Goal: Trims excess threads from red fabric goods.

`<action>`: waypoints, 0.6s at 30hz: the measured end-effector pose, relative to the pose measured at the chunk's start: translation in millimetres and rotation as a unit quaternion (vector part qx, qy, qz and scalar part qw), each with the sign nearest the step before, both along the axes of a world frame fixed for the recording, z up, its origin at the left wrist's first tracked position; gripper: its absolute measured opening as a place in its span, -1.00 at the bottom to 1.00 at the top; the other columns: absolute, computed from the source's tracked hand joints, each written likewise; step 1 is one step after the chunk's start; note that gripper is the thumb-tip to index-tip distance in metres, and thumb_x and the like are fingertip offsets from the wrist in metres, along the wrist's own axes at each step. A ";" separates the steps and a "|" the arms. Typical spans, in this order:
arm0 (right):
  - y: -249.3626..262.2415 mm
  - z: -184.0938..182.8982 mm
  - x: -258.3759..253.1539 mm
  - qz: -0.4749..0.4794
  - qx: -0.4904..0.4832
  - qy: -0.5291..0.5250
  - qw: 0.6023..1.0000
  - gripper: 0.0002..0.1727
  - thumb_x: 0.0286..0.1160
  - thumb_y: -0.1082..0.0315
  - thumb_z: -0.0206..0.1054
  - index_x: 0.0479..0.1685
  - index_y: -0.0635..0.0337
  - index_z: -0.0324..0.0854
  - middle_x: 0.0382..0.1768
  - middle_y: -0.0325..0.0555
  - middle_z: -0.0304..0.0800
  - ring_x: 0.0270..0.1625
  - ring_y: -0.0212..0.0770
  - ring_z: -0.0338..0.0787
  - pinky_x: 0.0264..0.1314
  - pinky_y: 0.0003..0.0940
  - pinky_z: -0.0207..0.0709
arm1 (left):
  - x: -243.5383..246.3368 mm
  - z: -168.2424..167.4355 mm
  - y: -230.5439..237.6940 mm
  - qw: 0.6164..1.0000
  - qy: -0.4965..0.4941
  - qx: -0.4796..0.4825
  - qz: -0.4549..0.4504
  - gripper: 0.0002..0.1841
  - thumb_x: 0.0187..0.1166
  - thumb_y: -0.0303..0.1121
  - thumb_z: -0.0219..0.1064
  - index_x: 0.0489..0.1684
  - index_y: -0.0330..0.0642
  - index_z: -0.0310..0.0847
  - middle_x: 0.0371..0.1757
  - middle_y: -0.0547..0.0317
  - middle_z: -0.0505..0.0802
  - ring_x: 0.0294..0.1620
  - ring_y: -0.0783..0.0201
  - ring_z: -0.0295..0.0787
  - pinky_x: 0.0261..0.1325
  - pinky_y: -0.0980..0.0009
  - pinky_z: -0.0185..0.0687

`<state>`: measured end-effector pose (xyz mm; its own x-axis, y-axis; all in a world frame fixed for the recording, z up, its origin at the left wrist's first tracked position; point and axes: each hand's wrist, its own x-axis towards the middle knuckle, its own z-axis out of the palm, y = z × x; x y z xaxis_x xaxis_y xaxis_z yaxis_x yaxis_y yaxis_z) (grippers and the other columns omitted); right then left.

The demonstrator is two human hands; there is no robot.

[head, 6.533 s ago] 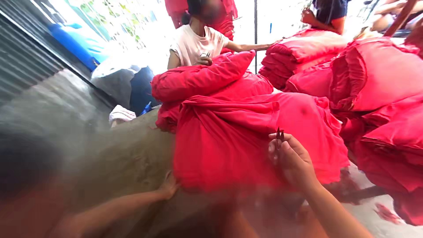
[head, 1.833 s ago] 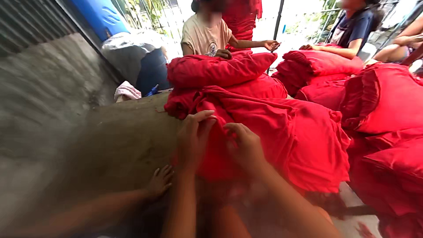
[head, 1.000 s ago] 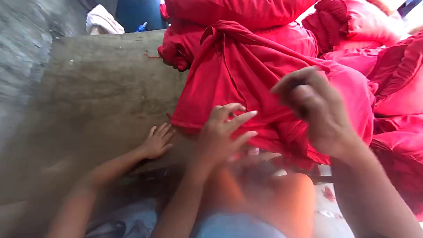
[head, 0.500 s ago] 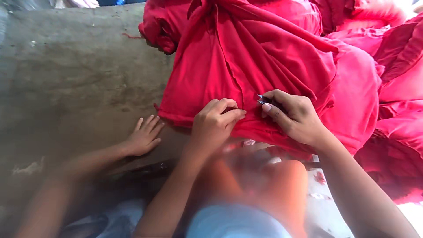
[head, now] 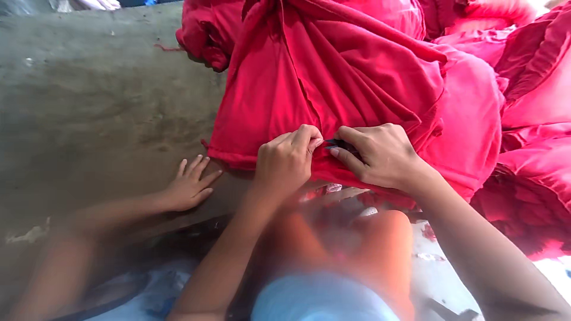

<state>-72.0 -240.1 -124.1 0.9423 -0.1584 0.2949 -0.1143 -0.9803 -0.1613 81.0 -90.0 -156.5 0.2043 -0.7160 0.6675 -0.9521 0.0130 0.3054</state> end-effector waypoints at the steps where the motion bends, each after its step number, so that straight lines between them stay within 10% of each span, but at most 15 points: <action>1: -0.8 0.8 1.5 0.004 0.000 0.009 1.000 -0.59 0.68 0.01 -0.02 -0.27 0.04 0.64 -0.65 -0.23 0.54 -0.58 -0.12 0.64 -0.59 -0.12 0.23 | 0.2 0.5 -1.0 1.000 0.003 0.000 0.002 -0.80 0.76 -0.35 0.19 -0.11 -0.24 0.73 -0.40 0.08 0.84 -0.41 0.19 0.80 -0.33 0.33 0.63; 13: -4.2 1.3 5.6 0.023 0.012 0.022 0.999 -0.59 0.71 0.04 -0.03 -0.32 -0.01 0.67 -0.66 -0.23 0.56 -0.57 -0.11 0.66 -0.58 -0.08 0.23 | 4.8 -3.1 -7.7 0.999 0.036 -0.018 0.005 -0.81 0.75 -0.36 0.21 -0.11 -0.23 0.74 -0.40 0.10 0.86 -0.42 0.23 0.81 -0.34 0.36 0.64; 18: -20.8 17.1 -2.8 0.053 0.254 -0.079 0.963 -0.63 0.83 0.15 -0.03 0.02 0.17 0.63 -0.46 -0.40 0.55 -0.49 -0.56 0.49 -0.46 -0.58 0.40 | 10.1 0.7 16.6 0.986 0.130 0.053 -0.086 -0.61 0.71 -0.33 0.22 0.45 -0.29 0.59 0.03 0.07 0.86 -0.02 0.31 0.82 0.13 0.39 0.75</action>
